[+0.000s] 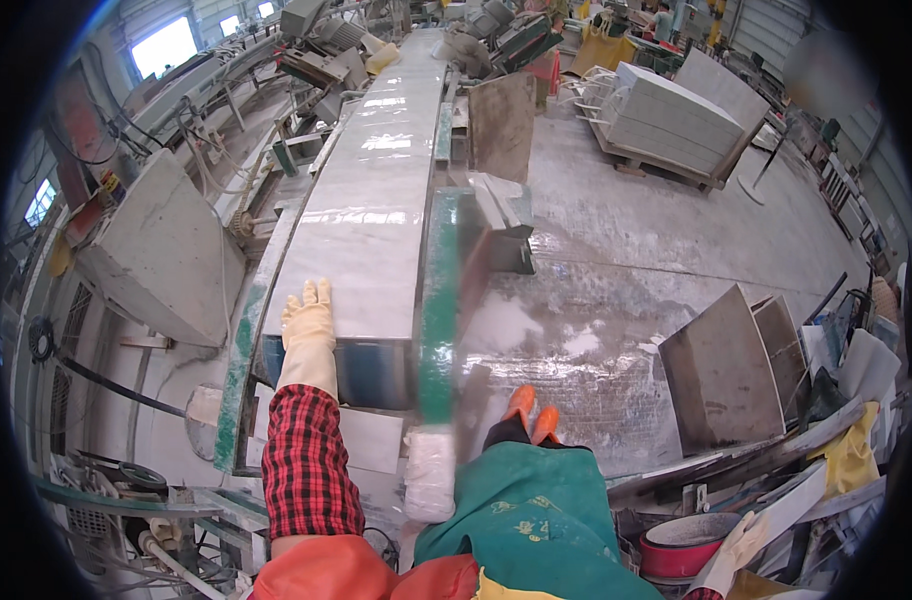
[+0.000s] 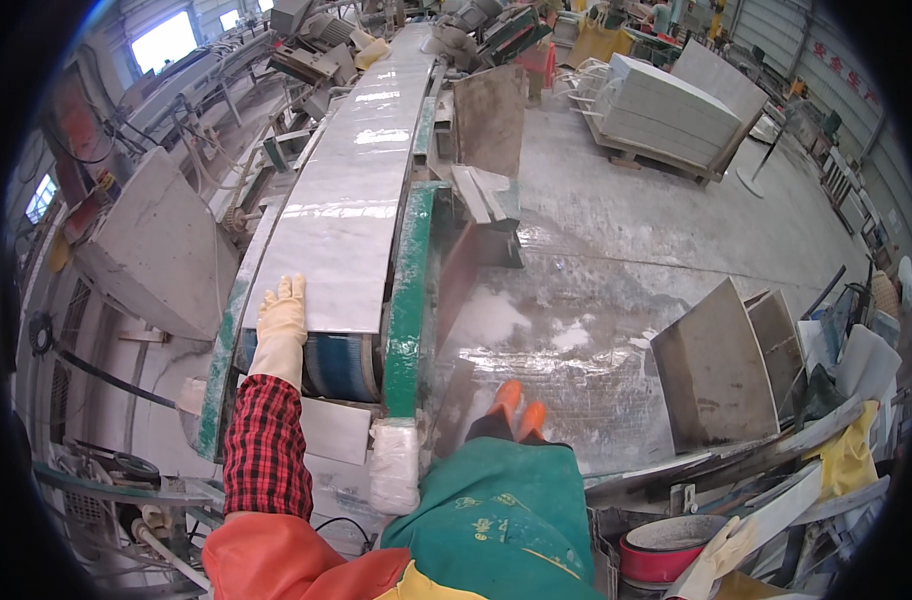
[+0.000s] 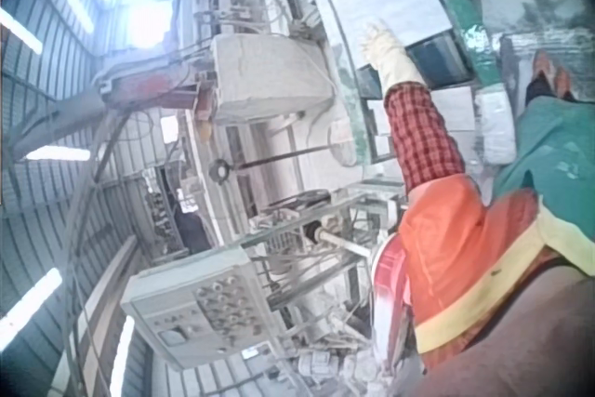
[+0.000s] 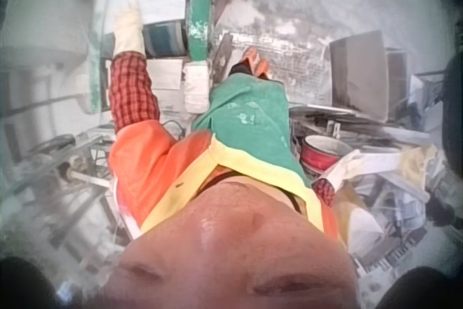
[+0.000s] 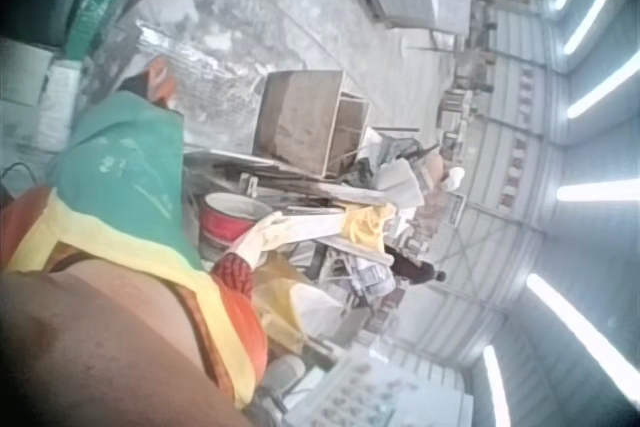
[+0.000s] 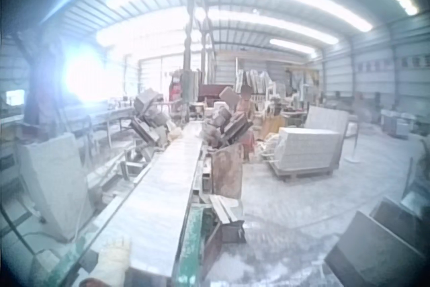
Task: The person repeatedly picks up rectangular white blocks and places them onto a moving conveyor belt in a factory. The blocks travel along the belt into a processing machine while the person continues to feed more blocks one at a time.
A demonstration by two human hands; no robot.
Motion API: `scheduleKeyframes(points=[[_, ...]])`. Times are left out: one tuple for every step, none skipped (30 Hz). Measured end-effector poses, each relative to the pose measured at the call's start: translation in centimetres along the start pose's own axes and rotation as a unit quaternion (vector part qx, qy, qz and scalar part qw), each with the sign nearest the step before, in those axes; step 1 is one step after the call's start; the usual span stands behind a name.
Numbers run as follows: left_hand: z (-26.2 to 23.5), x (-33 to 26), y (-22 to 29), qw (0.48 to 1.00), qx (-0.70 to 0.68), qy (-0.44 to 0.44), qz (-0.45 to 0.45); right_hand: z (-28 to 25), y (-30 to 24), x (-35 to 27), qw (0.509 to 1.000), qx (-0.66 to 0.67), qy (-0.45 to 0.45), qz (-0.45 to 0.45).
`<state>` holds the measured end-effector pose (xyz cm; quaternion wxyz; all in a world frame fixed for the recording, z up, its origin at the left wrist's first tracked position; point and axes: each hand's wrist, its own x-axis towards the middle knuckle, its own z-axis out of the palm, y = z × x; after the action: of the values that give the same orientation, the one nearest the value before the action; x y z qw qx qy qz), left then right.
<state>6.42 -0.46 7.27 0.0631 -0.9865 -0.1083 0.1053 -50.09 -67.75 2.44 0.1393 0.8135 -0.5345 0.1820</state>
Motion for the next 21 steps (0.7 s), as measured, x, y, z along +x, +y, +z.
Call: scheduleKeyframes(points=[[0.0,0.1,0.0,1.000,-0.001,0.000,0.001,-0.1,0.0,0.0,1.000,-0.001,-0.002,-0.006],[-0.1,0.1,-0.1,1.000,0.009,0.002,-0.001,-0.2,-0.1,-0.1,1.000,0.002,-0.006,-0.003],[-0.2,0.2,-0.1,1.000,0.006,-0.001,0.001,-0.3,-0.2,-0.3,1.000,0.010,-0.006,0.001],[-0.2,0.2,-0.1,1.000,0.010,-0.003,0.000,-0.3,-0.3,-0.4,1.000,0.006,-0.004,-0.008],[-0.3,0.2,0.0,1.000,0.012,-0.005,-0.001,-0.4,-0.3,-0.6,1.000,0.007,0.003,-0.015],[-0.3,0.1,0.0,1.000,0.012,-0.005,0.002,-0.4,-0.4,-0.8,1.000,0.013,0.017,-0.019],[-0.4,0.1,-0.1,1.000,0.011,-0.004,0.005,-0.4,-0.4,-1.0,0.999,0.013,0.016,-0.025],[-0.5,0.1,-0.1,1.000,0.023,0.003,0.005,-0.3,-0.5,-1.2,0.999,0.018,0.022,-0.028],[-0.6,0.1,-0.1,1.000,0.006,-0.002,0.010,-0.2,-0.4,-1.2,0.998,0.028,0.043,-0.038],[-0.7,0.1,-0.1,1.000,0.003,-0.002,0.011,-0.3,-0.3,-1.1,0.999,0.027,0.016,-0.019],[-0.8,0.1,-0.1,1.000,0.012,0.000,0.007,-0.3,-0.2,-0.9,0.999,0.033,0.006,-0.008],[-0.8,0.0,-0.2,1.000,-0.004,0.003,0.013,-0.4,0.0,-0.5,0.999,0.039,-0.023,0.008],[-0.8,0.0,-0.2,1.000,-0.009,0.009,0.014,-0.5,0.2,0.1,0.996,0.075,-0.040,0.033],[-0.8,0.0,-0.3,1.000,-0.007,0.006,0.013,-0.9,0.5,1.0,0.989,0.111,-0.074,0.062],[-0.8,0.0,-0.4,1.000,-0.010,0.011,0.021,-1.2,0.7,1.6,0.978,0.142,-0.106,0.105],[-0.7,-0.1,-0.5,1.000,-0.004,0.006,0.026,-1.4,0.8,2.0,0.976,0.129,-0.116,0.132],[-0.6,-0.2,-0.7,1.000,0.002,0.001,0.031,-1.7,0.7,2.5,0.971,0.111,-0.125,0.172],[-0.4,-0.4,-0.9,0.998,0.002,0.026,0.048,-1.9,0.6,2.8,0.967,0.099,-0.110,0.208],[-0.3,-0.6,-1.1,0.997,0.001,0.050,0.066,-1.9,0.3,2.7,0.930,0.236,-0.124,0.251],[0.0,-0.8,-1.3,0.994,-0.001,0.073,0.082,-1.7,0.0,2.4,0.876,0.374,-0.112,0.284],[0.2,-1.1,-1.5,0.991,-0.010,0.095,0.099,-1.6,-0.2,2.2,0.810,0.488,-0.113,0.305]])
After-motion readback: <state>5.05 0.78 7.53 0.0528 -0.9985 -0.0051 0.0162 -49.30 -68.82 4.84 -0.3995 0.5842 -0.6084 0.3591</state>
